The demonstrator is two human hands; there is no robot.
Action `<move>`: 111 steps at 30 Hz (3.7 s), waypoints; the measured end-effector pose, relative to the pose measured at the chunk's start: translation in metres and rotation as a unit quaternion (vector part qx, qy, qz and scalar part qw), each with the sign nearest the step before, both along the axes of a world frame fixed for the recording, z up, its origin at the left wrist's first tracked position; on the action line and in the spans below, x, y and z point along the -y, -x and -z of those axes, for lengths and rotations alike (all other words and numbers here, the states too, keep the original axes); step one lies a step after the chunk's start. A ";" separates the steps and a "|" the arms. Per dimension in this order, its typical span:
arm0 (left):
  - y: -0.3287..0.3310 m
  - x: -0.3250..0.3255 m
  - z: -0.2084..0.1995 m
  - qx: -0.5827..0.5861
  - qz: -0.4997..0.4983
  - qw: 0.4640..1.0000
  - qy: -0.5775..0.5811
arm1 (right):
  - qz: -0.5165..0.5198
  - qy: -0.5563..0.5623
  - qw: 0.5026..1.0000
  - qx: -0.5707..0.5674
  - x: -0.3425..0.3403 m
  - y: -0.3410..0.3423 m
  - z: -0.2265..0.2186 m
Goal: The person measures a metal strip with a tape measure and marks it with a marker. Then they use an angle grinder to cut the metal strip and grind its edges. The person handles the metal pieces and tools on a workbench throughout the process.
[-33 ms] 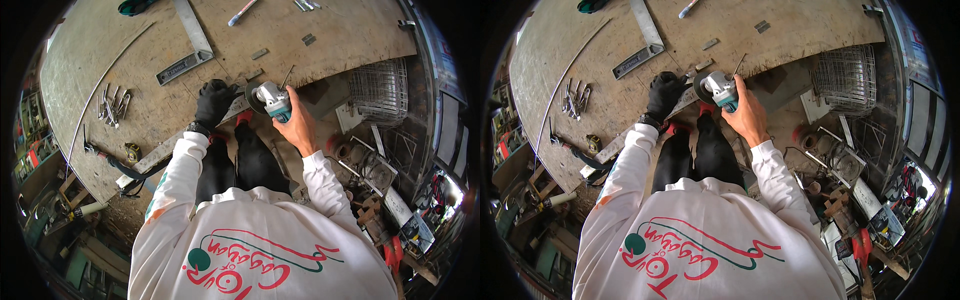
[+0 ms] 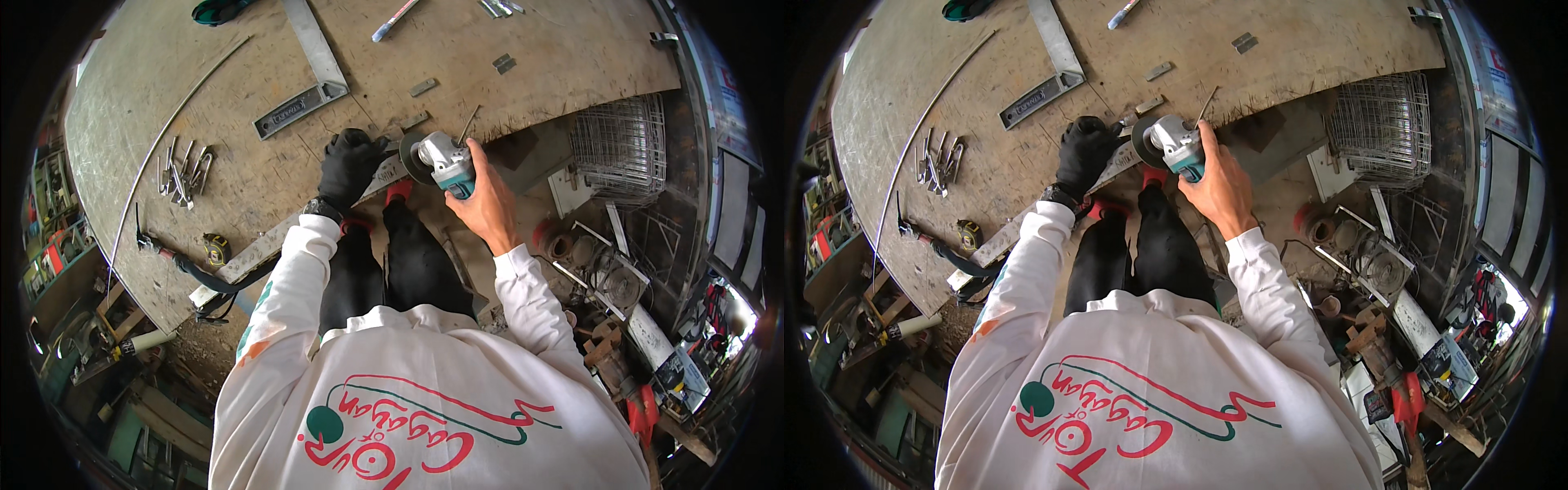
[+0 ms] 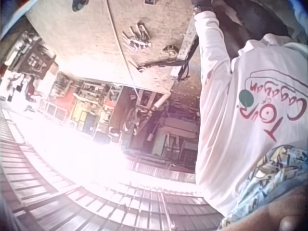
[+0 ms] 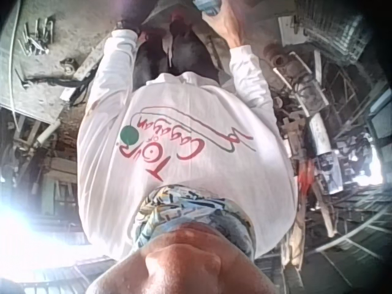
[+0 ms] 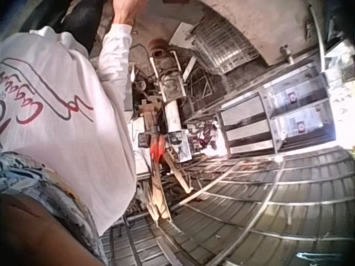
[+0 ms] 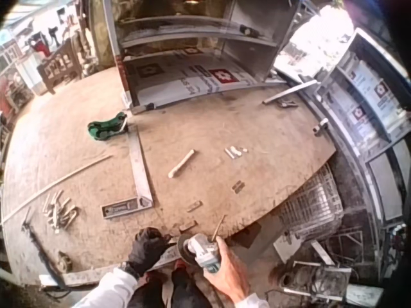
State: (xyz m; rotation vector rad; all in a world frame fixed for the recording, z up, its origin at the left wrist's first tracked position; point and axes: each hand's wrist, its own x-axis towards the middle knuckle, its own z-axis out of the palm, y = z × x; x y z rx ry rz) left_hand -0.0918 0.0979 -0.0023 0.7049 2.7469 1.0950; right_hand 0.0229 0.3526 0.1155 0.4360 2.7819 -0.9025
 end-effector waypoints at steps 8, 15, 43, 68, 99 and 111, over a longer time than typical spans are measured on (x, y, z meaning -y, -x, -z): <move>0.011 -0.008 -0.015 -0.050 0.003 0.999 -0.020 | -0.032 -0.020 0.999 -0.013 -0.004 -0.001 -0.001; 0.010 -0.008 -0.013 -0.047 0.003 0.999 -0.015 | -0.032 -0.009 0.999 0.039 -0.011 -0.012 -0.009; -0.002 -0.013 -0.012 0.047 -0.057 0.996 0.044 | 0.130 0.299 0.940 0.104 -0.012 0.021 0.021; 0.009 -0.008 -0.008 -0.064 -0.024 0.997 -0.035 | 0.060 0.070 0.996 0.012 -0.010 -0.006 0.010; 0.034 -0.001 -0.032 0.063 0.002 0.998 -0.004 | 0.019 0.007 1.000 0.008 -0.020 -0.031 -0.010; -0.010 -0.003 0.009 -0.108 -0.026 0.991 0.077 | 0.044 0.016 0.999 0.001 0.005 -0.011 0.003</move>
